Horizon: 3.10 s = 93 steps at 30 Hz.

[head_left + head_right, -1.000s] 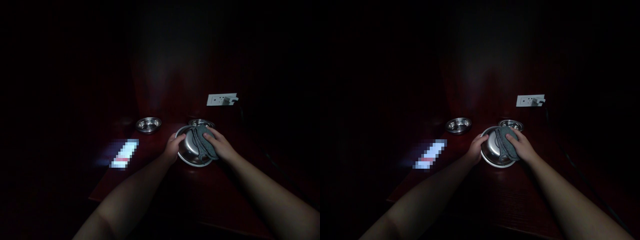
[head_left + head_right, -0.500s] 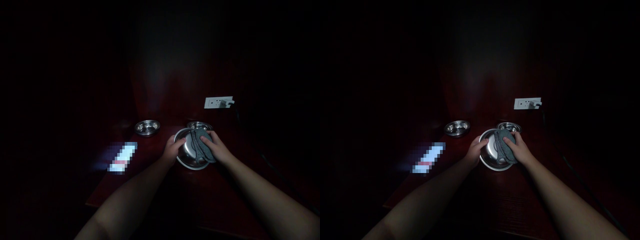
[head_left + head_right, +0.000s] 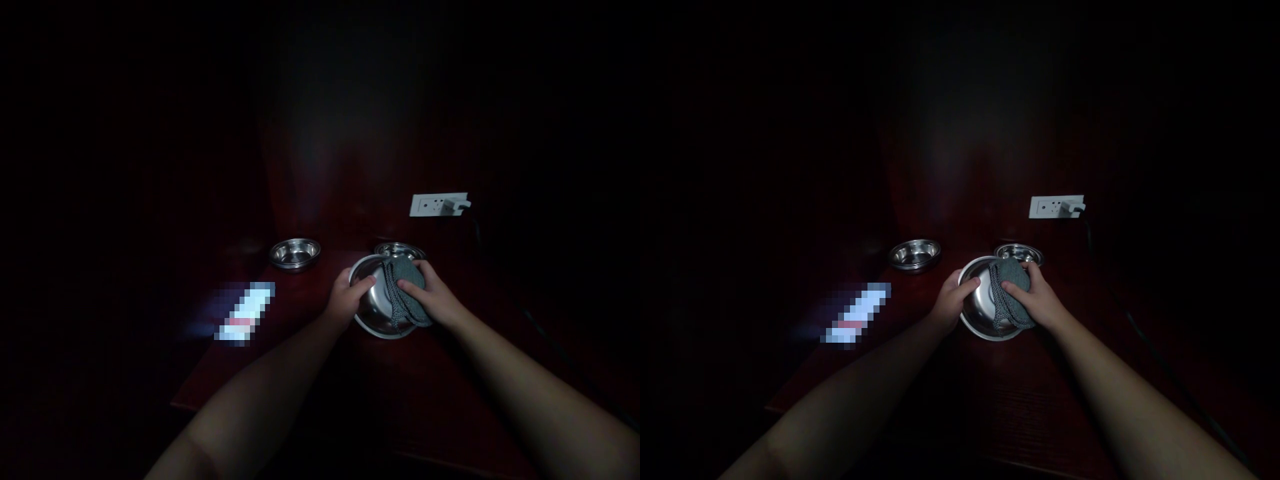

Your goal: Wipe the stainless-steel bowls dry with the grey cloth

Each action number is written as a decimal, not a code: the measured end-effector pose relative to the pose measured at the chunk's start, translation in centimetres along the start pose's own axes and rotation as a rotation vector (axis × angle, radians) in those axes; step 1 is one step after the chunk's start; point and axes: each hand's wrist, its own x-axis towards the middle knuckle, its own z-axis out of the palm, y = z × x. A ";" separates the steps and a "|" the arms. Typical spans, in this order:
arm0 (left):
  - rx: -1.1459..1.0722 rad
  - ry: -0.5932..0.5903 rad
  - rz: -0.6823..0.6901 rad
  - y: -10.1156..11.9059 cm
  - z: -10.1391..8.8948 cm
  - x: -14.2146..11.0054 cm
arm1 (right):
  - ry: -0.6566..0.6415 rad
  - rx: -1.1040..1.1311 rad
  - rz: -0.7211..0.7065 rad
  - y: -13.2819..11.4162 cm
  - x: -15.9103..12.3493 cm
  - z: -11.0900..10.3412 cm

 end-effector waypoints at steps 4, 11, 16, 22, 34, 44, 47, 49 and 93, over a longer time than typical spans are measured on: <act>-0.109 -0.062 -0.052 -0.1 0.1 0.0 | 0.018 0.131 0.031 0.0 0.1 0.2; -0.360 -0.102 -0.244 0.7 0.1 0.2 | 0.176 0.232 0.135 -0.2 0.4 0.3; -0.482 -0.137 -0.269 1.2 0.1 -0.2 | 0.317 0.289 0.230 0.2 0.8 0.1; -0.172 -0.239 -0.254 -0.4 0.5 -1.3 | 0.400 0.234 0.214 1.0 1.0 -0.3; -0.233 -0.121 -0.108 -0.2 0.3 -0.4 | 0.180 0.214 0.201 1.5 0.5 0.3; -0.195 -0.066 -0.154 0.3 0.0 -0.2 | -0.009 0.287 0.220 -0.5 -0.2 0.3; -0.164 -0.070 -0.151 0.2 -0.3 -0.1 | -0.012 0.310 0.228 -0.6 -0.2 0.5; -0.146 -0.064 -0.138 0.0 -0.5 0.1 | -0.004 0.326 0.237 -0.7 -0.2 0.7; -0.031 -0.179 -0.200 -0.6 -0.9 -0.1 | 0.287 0.207 0.271 1.2 1.0 1.0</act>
